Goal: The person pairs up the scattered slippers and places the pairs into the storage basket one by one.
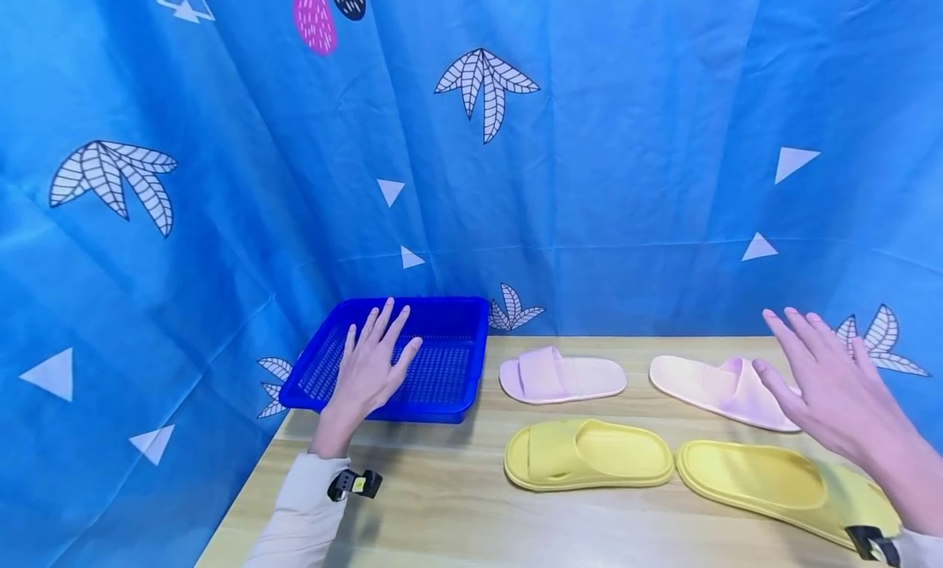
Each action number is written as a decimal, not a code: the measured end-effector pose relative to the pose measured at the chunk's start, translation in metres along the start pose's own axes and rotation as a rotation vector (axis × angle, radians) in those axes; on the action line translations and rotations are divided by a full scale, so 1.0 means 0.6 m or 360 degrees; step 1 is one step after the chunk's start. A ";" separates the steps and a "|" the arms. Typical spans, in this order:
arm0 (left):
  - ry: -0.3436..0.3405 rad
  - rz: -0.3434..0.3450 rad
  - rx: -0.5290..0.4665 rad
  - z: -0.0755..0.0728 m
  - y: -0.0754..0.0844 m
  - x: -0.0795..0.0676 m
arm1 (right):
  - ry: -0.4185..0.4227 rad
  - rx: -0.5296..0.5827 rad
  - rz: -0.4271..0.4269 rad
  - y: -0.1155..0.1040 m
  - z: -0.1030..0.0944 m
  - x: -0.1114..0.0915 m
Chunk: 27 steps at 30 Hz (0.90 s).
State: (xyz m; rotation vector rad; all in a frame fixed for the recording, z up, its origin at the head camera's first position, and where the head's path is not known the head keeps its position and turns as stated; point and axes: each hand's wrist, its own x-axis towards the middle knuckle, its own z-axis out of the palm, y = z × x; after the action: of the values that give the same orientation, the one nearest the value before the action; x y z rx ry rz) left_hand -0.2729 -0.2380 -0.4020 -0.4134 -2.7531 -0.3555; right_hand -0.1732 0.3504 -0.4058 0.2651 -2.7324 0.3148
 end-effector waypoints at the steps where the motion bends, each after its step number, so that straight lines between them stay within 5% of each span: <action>1: 0.0009 0.0001 -0.0004 -0.001 0.003 0.001 | 0.0008 0.0009 0.0006 -0.001 -0.002 -0.001; 16: 0.0120 0.0056 -0.0209 0.002 0.071 -0.026 | 0.0172 0.0136 -0.0061 -0.001 0.005 -0.034; 27: 0.0119 0.0149 -0.0288 0.034 0.131 -0.028 | 0.0253 0.0157 -0.0080 0.008 0.008 -0.061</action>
State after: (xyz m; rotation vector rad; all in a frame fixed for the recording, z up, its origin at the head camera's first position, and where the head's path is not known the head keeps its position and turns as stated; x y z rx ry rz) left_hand -0.2384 -0.1633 -0.4114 -0.5604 -2.6276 -0.5863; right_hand -0.1423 0.3590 -0.4252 0.3211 -2.5531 0.4383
